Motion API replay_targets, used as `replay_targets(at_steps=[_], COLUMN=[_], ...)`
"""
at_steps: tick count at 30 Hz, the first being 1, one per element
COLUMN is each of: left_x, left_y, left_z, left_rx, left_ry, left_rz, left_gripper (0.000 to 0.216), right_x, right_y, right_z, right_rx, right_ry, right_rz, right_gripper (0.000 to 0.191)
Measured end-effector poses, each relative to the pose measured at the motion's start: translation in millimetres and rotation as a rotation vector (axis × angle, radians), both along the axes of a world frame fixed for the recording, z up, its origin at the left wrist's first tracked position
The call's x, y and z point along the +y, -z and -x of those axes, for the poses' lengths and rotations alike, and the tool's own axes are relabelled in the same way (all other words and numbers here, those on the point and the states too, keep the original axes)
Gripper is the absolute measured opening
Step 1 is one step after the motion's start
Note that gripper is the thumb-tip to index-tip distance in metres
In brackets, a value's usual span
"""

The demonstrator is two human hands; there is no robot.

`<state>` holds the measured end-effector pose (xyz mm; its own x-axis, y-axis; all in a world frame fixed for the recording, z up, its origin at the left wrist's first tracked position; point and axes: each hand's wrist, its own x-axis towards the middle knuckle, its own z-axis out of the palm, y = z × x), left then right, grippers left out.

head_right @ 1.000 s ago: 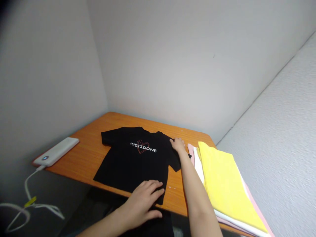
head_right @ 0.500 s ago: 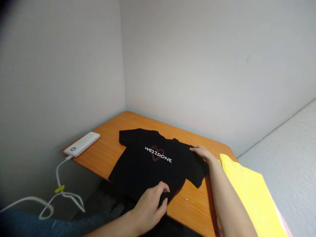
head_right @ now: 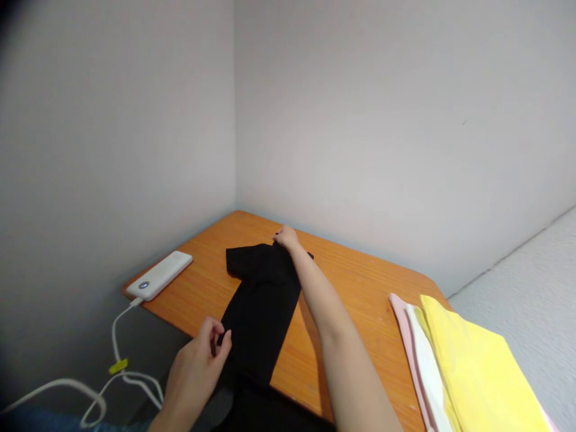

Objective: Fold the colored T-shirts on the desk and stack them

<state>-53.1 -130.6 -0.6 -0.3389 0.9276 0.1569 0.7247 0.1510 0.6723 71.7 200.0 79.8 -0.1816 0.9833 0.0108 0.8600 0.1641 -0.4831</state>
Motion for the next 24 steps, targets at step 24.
replay_targets(at_steps=[24], left_x=[24], left_y=[2.3], left_z=[37], left_rx=[0.117], left_ry=[0.045], left_rz=[-0.080], left_gripper=[0.029], right_x=[-37], right_y=[16.3], right_z=[62], right_rx=[0.494], right_ry=[-0.265], right_rz=[0.212], right_gripper=[0.033])
